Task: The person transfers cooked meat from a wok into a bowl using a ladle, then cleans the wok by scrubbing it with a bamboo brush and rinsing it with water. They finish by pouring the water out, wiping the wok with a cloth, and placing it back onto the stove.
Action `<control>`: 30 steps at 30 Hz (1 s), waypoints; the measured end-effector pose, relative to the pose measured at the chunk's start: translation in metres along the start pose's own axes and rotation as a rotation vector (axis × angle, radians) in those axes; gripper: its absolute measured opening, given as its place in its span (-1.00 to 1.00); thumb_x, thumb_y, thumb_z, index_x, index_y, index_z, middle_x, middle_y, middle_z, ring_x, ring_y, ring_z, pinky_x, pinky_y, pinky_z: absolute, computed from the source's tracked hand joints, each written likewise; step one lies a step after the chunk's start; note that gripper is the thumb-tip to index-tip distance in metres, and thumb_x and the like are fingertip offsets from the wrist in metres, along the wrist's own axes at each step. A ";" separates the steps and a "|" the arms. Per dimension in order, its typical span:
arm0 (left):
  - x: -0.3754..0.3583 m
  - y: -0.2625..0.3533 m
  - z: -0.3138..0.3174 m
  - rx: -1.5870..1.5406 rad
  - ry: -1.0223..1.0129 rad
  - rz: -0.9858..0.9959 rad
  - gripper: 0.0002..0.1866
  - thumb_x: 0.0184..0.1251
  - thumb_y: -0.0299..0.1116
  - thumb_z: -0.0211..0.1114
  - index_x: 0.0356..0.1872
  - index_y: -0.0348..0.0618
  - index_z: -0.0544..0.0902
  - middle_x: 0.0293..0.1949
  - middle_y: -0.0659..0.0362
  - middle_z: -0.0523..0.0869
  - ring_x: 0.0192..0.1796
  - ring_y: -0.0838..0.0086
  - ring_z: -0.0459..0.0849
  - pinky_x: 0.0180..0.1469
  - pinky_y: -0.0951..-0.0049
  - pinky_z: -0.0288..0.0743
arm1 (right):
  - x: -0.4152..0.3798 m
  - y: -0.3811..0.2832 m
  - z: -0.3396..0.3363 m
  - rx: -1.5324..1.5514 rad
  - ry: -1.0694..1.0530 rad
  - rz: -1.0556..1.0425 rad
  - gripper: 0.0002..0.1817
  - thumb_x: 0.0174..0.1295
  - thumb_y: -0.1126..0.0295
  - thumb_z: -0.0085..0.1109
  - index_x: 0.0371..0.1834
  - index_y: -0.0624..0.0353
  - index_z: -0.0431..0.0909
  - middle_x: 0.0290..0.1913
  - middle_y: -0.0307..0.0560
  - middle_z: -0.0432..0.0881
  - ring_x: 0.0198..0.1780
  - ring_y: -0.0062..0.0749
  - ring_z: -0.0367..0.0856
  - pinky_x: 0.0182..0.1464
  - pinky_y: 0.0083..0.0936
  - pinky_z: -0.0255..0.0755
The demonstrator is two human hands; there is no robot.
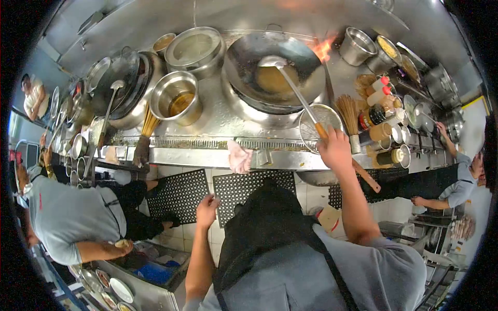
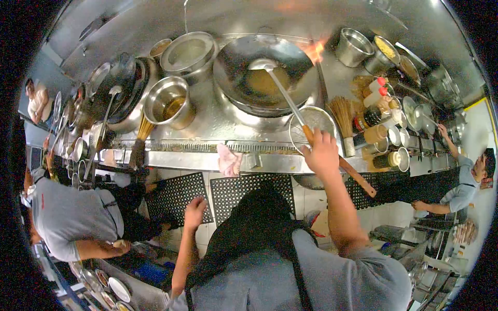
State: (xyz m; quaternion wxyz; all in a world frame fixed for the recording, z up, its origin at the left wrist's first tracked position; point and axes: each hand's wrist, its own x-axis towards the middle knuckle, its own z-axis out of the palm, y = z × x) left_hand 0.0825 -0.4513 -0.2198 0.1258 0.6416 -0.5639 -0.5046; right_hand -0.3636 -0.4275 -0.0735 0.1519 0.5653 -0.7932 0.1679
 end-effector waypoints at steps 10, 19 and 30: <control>0.082 0.307 0.165 -0.922 -0.910 -0.082 -0.65 0.38 0.03 0.17 -0.11 -0.02 0.56 -0.36 0.24 0.64 -0.35 0.45 0.60 -0.28 0.39 0.44 | 0.053 -0.015 0.017 1.452 -0.875 0.611 -0.68 0.43 0.15 0.00 -0.12 0.23 0.50 -0.37 -0.16 0.60 -0.40 -0.44 0.59 -0.39 -0.45 0.50; 0.053 0.361 0.191 -0.962 -0.667 -0.300 -0.81 0.36 -0.37 0.15 -0.16 -0.30 0.52 -0.31 0.01 0.66 -0.30 0.18 0.70 -0.25 0.15 0.66 | -0.008 0.190 0.043 0.103 -0.453 0.298 -0.53 0.22 0.28 0.19 0.15 0.31 0.49 0.04 0.33 0.59 0.03 0.17 0.56 0.06 -0.12 0.44; 0.101 0.350 -0.010 0.931 0.100 0.300 -0.72 0.11 -0.34 0.27 -0.16 -0.19 0.75 -0.21 -0.02 0.77 -0.14 0.14 0.77 -0.15 0.19 0.64 | -0.022 0.293 0.214 0.240 -0.577 0.488 -0.01 0.23 0.17 0.19 0.56 0.25 -0.26 0.27 0.53 0.37 0.22 0.30 0.45 0.25 -0.03 0.34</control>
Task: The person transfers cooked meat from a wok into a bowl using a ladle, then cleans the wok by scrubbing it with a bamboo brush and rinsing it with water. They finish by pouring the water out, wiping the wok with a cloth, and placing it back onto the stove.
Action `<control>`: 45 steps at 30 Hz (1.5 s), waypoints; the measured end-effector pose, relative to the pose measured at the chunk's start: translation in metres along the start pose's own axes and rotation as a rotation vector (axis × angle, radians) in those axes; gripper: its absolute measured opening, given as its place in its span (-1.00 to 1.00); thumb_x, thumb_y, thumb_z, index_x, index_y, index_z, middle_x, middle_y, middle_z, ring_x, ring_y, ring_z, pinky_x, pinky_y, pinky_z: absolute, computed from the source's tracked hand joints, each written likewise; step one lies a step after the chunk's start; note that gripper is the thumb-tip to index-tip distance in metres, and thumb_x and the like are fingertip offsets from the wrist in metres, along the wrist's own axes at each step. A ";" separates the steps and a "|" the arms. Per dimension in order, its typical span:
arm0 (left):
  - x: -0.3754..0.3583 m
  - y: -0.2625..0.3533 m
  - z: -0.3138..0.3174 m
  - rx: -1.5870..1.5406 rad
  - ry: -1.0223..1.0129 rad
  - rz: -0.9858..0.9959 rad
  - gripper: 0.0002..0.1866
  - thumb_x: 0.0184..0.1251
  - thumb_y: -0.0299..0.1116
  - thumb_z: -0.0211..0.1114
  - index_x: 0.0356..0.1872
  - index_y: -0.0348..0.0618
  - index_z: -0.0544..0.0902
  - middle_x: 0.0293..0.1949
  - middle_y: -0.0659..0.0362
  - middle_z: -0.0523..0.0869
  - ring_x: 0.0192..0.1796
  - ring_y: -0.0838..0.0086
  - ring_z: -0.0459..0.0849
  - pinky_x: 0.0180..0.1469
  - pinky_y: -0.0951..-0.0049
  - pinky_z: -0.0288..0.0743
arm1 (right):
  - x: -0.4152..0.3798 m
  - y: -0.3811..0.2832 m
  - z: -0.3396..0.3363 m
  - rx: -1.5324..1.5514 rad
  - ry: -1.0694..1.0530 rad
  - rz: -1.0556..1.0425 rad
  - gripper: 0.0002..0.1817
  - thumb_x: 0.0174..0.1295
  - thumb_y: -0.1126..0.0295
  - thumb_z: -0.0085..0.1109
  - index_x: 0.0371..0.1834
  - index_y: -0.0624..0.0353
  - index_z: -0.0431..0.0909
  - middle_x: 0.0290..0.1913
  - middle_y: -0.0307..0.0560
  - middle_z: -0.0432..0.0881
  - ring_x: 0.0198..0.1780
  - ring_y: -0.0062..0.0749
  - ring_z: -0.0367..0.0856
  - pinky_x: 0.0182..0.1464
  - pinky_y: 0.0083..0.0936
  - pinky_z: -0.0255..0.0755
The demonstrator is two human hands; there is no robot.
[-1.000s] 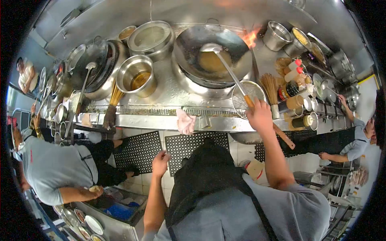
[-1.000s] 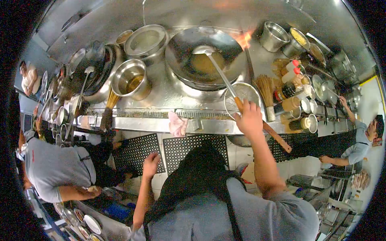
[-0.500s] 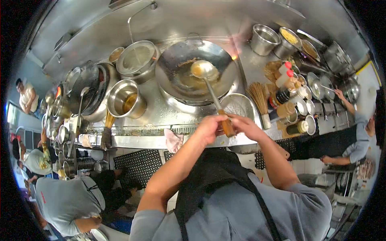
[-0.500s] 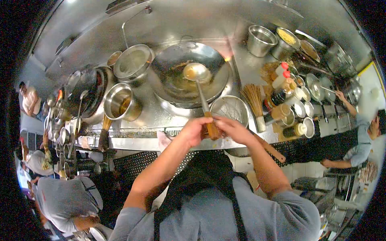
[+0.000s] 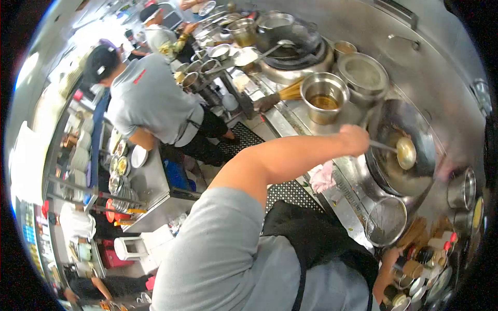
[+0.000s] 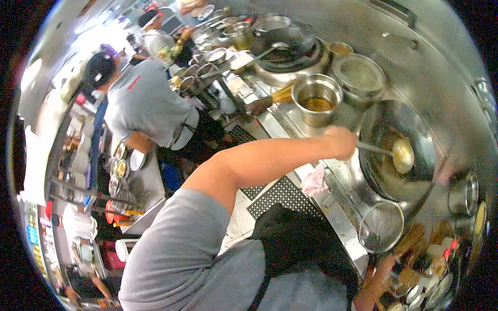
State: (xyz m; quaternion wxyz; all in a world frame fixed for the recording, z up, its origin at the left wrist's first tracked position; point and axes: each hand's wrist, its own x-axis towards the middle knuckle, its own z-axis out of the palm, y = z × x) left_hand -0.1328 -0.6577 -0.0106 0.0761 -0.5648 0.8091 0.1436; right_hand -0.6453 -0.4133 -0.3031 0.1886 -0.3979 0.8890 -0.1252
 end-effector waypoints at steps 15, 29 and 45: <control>-0.021 0.013 -0.051 0.128 0.063 0.004 -0.60 0.42 -0.12 0.07 -0.25 -0.24 0.74 -0.22 -0.11 0.76 -0.12 0.02 0.75 -0.04 0.10 0.62 | 0.025 -0.335 -0.151 -0.258 -0.103 -0.717 -0.51 0.11 0.28 0.17 0.18 0.05 0.54 0.01 0.21 0.65 0.09 0.12 0.59 0.16 -0.10 0.46; -0.008 0.007 -0.036 -0.053 -0.002 -0.085 -0.53 0.42 -0.06 0.08 -0.16 -0.34 0.71 -0.10 -0.22 0.71 0.02 -0.03 0.69 0.10 0.09 0.54 | 0.068 -0.405 -0.139 -0.680 0.023 -0.736 -0.71 0.12 0.38 0.12 -0.10 0.14 0.67 -0.10 0.12 0.71 -0.05 0.00 0.71 -0.01 -0.13 0.61; -0.020 0.006 -0.065 -0.048 -0.142 -0.086 -0.54 0.39 -0.07 0.10 -0.04 -0.30 0.69 0.05 -0.15 0.67 0.11 -0.03 0.64 0.19 0.12 0.49 | 0.050 -0.408 -0.158 -0.801 -0.005 -0.827 -0.76 0.07 0.38 0.17 -0.19 0.08 0.70 -0.15 0.06 0.73 -0.08 -0.06 0.73 -0.04 -0.18 0.60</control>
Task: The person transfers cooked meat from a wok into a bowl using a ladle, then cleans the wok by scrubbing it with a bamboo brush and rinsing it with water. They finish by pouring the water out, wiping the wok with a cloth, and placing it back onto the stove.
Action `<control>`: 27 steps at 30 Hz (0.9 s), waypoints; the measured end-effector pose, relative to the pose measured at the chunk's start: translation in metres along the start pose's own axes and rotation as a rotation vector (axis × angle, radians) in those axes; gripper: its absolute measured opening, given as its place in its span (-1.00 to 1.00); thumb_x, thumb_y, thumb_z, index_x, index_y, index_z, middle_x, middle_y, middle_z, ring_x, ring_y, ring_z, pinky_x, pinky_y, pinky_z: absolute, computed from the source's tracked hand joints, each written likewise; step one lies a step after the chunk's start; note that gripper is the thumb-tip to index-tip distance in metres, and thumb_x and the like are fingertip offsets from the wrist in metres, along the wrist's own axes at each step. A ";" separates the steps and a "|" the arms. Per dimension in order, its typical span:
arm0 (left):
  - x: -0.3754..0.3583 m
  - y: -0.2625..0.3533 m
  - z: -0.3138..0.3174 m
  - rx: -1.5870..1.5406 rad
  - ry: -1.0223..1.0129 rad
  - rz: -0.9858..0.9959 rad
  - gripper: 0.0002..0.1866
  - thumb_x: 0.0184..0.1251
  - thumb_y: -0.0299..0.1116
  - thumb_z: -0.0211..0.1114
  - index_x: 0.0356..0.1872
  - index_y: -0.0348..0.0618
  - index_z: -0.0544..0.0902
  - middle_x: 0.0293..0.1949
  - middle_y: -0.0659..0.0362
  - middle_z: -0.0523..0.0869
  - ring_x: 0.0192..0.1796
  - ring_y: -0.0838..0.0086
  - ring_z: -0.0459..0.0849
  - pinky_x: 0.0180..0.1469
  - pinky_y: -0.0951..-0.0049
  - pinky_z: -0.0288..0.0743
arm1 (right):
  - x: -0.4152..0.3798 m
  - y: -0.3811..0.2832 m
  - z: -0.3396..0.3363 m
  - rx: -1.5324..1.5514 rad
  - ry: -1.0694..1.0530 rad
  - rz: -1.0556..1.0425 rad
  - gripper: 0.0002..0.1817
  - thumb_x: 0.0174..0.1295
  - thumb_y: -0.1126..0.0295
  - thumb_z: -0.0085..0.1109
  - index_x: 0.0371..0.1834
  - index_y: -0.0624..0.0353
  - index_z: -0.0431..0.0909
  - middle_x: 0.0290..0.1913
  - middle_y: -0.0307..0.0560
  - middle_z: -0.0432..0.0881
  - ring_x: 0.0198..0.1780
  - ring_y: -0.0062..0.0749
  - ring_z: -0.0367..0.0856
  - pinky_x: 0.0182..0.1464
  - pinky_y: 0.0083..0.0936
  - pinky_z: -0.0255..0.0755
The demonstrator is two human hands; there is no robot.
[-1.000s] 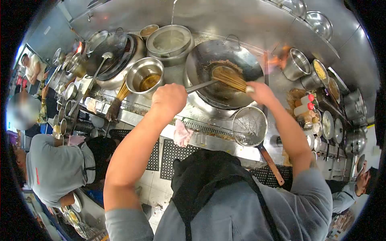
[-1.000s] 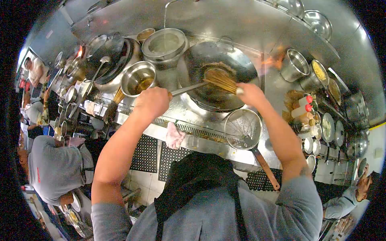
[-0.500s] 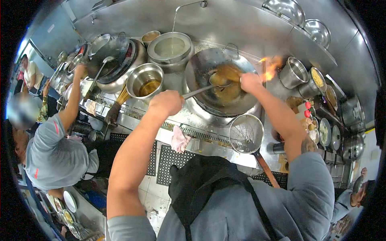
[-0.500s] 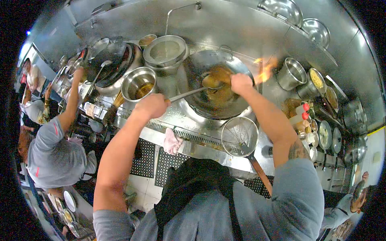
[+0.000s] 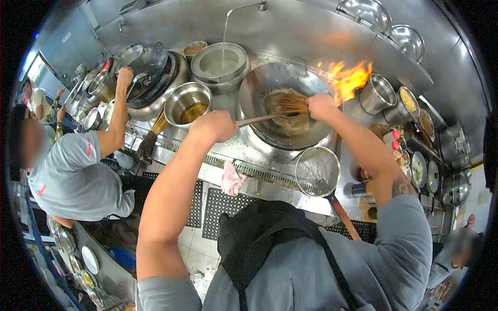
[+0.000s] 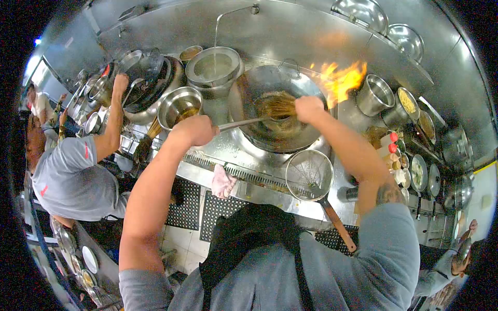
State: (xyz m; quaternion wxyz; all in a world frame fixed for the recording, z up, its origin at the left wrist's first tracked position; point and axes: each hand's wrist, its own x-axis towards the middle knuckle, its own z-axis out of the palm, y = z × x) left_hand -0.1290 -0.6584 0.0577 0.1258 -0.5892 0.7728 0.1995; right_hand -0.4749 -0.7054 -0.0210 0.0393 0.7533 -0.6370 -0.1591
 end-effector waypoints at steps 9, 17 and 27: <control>0.007 -0.006 0.006 0.007 0.027 0.049 -0.49 0.42 -0.04 0.08 -0.11 -0.40 0.69 -0.02 -0.24 0.67 0.06 -0.08 0.66 0.16 0.10 0.49 | 0.007 -0.006 0.000 0.079 0.097 0.077 -0.73 0.07 0.39 0.14 -0.15 0.07 0.70 -0.12 0.05 0.73 -0.06 -0.06 0.72 0.01 -0.19 0.59; 0.018 -0.017 0.021 -0.044 0.020 0.047 -0.45 0.43 -0.02 0.06 -0.16 -0.47 0.67 -0.06 -0.28 0.67 0.05 -0.10 0.65 0.17 0.11 0.48 | 0.019 -0.004 0.001 0.066 0.098 0.111 -0.73 0.10 0.36 0.15 -0.16 0.18 0.70 -0.08 0.09 0.72 -0.02 -0.04 0.71 0.00 -0.19 0.61; 0.008 -0.009 0.020 -0.018 0.036 -0.029 -0.54 0.41 -0.08 0.08 -0.03 -0.29 0.69 0.03 -0.15 0.69 0.11 -0.02 0.66 0.18 0.12 0.50 | 0.001 -0.035 -0.016 0.029 0.006 0.037 -0.73 0.07 0.37 0.20 -0.18 0.20 0.71 -0.06 0.06 0.72 -0.02 -0.07 0.72 0.00 -0.20 0.62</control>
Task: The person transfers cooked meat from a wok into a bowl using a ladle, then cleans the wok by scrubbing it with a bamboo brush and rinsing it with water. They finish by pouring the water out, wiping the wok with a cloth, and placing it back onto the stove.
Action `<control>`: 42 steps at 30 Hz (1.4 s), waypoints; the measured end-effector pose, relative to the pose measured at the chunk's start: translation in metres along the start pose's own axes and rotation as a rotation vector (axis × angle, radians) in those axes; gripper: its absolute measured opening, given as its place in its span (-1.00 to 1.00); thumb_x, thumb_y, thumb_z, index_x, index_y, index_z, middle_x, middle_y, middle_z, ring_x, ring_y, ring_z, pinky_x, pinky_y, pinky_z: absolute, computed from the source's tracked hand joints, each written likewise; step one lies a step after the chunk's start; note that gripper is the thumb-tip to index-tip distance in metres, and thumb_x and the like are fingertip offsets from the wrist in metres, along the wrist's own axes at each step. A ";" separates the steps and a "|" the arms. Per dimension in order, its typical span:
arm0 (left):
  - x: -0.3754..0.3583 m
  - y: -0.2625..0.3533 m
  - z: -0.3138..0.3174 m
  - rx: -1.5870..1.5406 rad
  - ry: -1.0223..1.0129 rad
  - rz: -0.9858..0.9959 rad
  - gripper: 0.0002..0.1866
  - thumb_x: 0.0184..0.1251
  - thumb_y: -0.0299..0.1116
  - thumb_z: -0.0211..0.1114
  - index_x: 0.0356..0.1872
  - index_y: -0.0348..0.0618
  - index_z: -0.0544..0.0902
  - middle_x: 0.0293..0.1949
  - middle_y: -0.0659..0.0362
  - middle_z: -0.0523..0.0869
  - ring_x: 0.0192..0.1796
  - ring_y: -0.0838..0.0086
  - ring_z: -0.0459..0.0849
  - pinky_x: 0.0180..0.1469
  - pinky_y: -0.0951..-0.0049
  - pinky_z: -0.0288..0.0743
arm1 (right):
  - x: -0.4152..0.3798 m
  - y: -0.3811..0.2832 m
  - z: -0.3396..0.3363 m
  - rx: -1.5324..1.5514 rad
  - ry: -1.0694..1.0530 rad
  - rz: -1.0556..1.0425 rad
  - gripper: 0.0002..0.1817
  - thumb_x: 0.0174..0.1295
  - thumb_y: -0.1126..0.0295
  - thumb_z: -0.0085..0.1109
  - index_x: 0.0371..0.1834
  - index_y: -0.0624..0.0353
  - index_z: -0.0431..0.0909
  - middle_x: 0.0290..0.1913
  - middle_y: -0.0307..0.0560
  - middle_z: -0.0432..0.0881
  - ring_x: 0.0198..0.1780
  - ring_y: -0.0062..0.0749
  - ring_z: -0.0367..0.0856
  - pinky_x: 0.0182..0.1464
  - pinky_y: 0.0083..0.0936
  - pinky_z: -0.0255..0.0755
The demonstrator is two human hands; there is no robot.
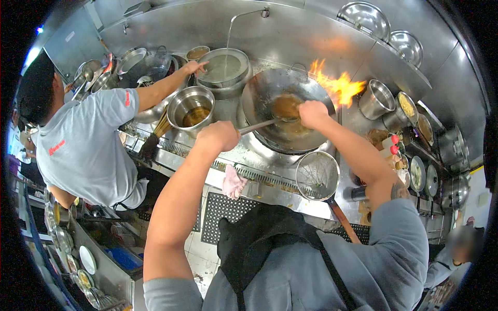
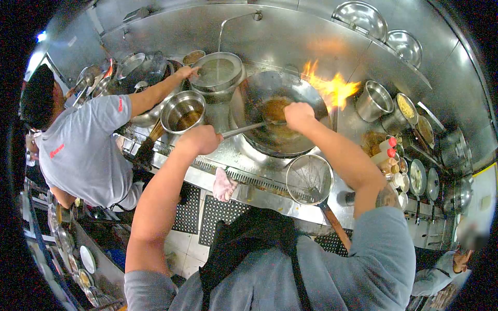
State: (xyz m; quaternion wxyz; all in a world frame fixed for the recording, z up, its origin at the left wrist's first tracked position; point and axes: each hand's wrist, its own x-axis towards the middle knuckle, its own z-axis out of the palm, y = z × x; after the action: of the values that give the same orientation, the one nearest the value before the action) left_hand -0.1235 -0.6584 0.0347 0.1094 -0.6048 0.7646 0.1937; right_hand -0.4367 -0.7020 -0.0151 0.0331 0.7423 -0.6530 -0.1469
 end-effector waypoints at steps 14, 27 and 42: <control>-0.010 0.020 0.028 0.177 0.221 0.095 -0.69 0.35 -0.19 0.14 -0.27 -0.21 0.75 -0.23 -0.07 0.77 -0.17 0.09 0.78 -0.11 0.16 0.67 | -0.018 0.018 0.034 0.033 0.040 -0.071 -0.67 0.08 0.33 0.15 -0.06 -0.04 0.69 -0.10 0.10 0.72 -0.06 -0.05 0.73 -0.05 -0.17 0.63; -0.012 0.033 0.005 0.073 0.156 0.057 -0.68 0.33 -0.25 0.10 -0.19 -0.25 0.74 -0.16 -0.13 0.75 -0.07 0.04 0.76 0.02 0.11 0.61 | -0.005 0.009 0.035 -0.012 0.036 -0.050 -0.78 0.16 0.37 0.10 -0.20 0.09 0.71 -0.16 0.06 0.74 -0.11 -0.08 0.74 -0.09 -0.21 0.63; -0.002 0.058 0.012 0.101 0.243 0.061 -0.71 0.29 -0.37 0.07 -0.21 -0.25 0.76 -0.18 -0.07 0.77 -0.10 0.08 0.78 -0.08 0.18 0.67 | 0.032 0.017 0.040 0.031 -0.014 0.150 -0.72 0.25 0.37 0.03 -0.16 0.12 0.75 -0.05 0.04 0.73 -0.04 -0.13 0.74 -0.08 -0.21 0.64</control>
State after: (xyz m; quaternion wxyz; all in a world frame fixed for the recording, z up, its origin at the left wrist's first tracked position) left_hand -0.1803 -0.6400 0.0345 0.0404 -0.5941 0.7991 0.0835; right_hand -0.4603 -0.7304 -0.0548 0.0280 0.6907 -0.7092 -0.1389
